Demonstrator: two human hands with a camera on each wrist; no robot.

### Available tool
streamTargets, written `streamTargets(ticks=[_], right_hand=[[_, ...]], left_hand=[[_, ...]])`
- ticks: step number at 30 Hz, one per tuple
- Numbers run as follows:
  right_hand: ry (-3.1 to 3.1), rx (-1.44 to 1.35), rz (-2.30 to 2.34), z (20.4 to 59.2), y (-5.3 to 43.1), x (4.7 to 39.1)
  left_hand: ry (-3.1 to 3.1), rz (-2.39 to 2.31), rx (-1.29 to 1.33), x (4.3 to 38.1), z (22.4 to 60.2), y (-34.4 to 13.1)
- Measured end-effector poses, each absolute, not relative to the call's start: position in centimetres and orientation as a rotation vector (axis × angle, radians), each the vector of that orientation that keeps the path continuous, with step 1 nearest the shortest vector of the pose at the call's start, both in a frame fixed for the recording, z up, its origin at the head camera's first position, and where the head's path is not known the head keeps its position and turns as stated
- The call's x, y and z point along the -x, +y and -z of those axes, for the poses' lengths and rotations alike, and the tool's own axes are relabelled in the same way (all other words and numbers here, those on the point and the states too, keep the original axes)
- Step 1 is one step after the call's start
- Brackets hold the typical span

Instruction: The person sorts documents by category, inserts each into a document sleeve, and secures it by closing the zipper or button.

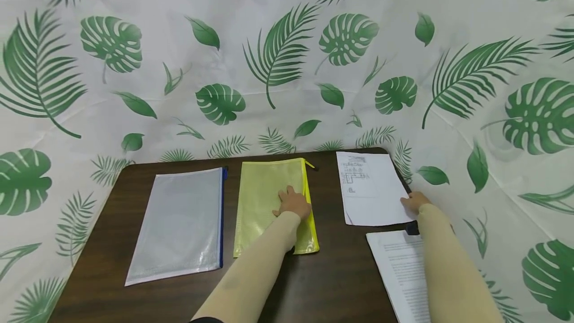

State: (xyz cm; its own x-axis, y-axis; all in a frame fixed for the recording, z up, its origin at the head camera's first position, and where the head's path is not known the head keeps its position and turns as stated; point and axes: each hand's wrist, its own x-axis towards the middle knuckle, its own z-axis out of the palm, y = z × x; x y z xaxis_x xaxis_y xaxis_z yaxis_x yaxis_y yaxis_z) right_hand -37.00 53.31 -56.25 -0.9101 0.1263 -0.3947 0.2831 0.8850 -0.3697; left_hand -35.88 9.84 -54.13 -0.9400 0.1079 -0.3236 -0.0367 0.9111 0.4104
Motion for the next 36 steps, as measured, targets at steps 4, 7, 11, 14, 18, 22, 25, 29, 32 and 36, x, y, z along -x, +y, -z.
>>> streamTargets(ticks=[4,7,11,14,18,22,25,29,32,36], right_hand=[[2.617,-0.383,0.798,53.8,50.9,35.1],[2.594,-0.411,0.921,52.4,49.2,34.0],[2.607,-0.425,1.063,51.6,47.4,33.1],[2.604,-0.466,1.188,51.5,46.4,32.6],[2.601,-0.486,1.298,51.6,45.4,32.0],[2.632,-0.431,1.388,52.0,44.1,31.5],[2.641,-0.407,1.476,52.6,42.2,31.1],[2.632,-0.397,1.563,53.1,39.1,30.8],[2.722,-0.374,1.520,53.4,37.5,30.6],[2.828,-0.346,1.435,53.5,36.1,30.2]], left_hand=[[2.778,-0.552,-0.101,35.8,54.2,9.5],[2.819,-0.507,-0.130,35.7,54.3,9.2],[2.829,-0.506,-0.137,35.7,54.4,8.6],[2.825,-0.529,-0.136,35.7,54.2,8.3],[2.819,-0.512,-0.168,35.9,54.0,8.3],[2.787,-0.536,-0.174,36.4,54.3,8.7],[2.756,-0.625,-0.127,36.9,54.9,8.8],[2.706,-0.745,-0.046,37.1,55.1,8.7],[2.688,-0.780,-0.036,36.9,54.8,8.5],[2.704,-0.778,-0.099,36.4,53.7,8.1]])
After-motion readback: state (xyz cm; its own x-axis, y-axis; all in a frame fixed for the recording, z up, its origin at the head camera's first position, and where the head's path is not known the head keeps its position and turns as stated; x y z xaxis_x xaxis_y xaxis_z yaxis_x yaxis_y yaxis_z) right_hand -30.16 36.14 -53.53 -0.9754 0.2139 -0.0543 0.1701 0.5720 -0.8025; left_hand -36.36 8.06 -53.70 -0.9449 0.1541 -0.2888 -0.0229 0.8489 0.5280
